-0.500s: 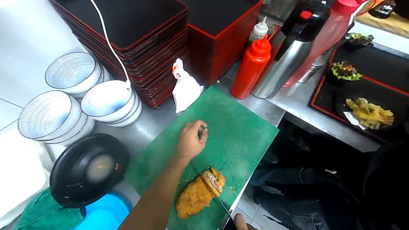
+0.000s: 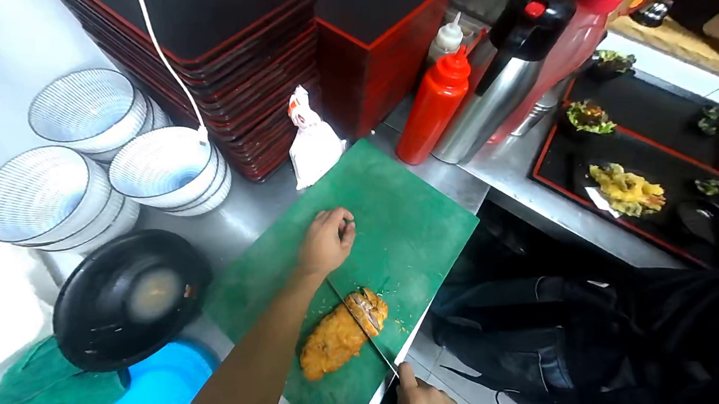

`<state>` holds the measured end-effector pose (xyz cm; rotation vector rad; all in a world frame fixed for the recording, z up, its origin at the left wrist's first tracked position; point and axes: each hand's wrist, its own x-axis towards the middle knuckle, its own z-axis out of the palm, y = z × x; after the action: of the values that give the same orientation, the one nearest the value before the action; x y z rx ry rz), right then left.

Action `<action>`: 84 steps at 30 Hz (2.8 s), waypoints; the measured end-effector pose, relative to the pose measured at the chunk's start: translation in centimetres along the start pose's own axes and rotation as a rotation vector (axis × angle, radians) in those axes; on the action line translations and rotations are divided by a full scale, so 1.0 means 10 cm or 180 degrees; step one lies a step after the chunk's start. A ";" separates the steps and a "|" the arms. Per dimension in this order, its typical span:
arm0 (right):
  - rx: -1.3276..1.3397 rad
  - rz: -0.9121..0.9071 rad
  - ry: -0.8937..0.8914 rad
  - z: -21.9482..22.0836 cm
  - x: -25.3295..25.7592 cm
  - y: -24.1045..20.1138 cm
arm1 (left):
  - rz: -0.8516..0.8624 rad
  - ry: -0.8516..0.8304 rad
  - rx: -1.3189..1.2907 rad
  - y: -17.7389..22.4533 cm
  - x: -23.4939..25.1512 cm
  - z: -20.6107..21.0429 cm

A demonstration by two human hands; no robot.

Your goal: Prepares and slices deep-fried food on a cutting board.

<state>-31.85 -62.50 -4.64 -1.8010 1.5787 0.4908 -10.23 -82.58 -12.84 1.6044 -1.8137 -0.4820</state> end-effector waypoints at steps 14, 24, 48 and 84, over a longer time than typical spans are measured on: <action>-0.0048 -0.0026 -0.0323 -0.41 -0.26 -0.30 | -0.0285 -0.0028 -0.0146 -0.06 -0.05 -0.12; 0.0044 0.0179 -0.0095 0.02 -0.01 -0.20 | -0.0302 -0.0156 0.0023 -0.08 -0.05 -0.13; 0.0156 -0.0253 0.0007 -0.19 -0.19 -0.02 | -0.0652 0.0110 0.0004 0.61 -0.70 -0.75; -0.0178 0.0136 -0.0176 0.03 -0.05 -0.24 | 0.0006 -0.0415 0.0510 -0.04 -0.23 -0.14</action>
<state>-29.57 -61.92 -3.93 -1.7827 1.5825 0.6051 -8.94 -80.21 -12.63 1.7129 -1.9943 -0.4597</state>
